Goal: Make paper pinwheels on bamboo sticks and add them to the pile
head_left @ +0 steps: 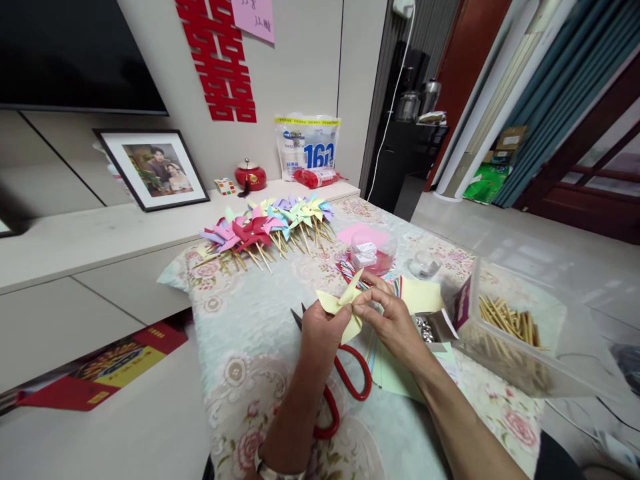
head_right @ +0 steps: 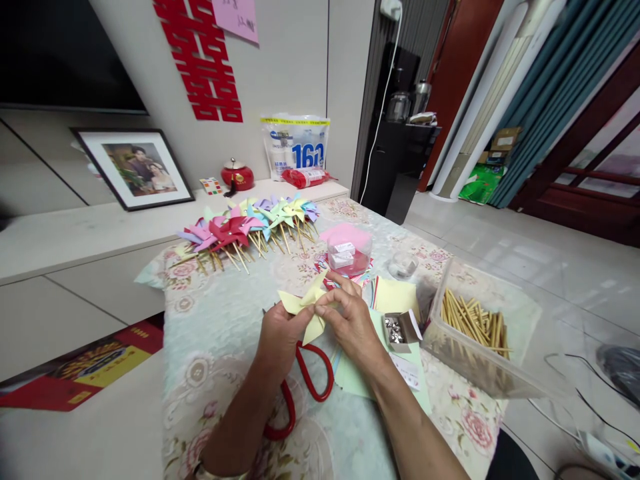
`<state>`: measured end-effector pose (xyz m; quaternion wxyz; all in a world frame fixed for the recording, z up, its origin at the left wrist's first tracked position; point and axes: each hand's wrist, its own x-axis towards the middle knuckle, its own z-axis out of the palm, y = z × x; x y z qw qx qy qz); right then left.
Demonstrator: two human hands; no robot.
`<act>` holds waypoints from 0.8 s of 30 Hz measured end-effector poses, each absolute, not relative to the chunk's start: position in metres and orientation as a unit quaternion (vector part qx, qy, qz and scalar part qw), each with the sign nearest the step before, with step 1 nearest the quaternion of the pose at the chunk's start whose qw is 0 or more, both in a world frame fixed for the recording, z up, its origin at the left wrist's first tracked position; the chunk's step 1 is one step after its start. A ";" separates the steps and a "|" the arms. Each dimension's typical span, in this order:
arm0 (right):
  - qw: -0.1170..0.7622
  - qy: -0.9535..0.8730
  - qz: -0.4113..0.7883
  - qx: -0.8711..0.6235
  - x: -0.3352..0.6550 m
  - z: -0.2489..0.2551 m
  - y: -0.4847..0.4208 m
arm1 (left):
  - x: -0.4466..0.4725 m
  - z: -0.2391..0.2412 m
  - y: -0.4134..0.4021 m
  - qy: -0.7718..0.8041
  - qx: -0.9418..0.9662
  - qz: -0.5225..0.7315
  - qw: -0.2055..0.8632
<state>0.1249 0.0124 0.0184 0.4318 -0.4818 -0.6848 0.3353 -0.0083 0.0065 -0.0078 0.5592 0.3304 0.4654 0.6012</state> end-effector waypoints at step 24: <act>0.451 -0.671 0.339 -0.481 0.126 0.013 0.016 | -0.009 -0.005 0.005 0.463 0.330 0.604 0.558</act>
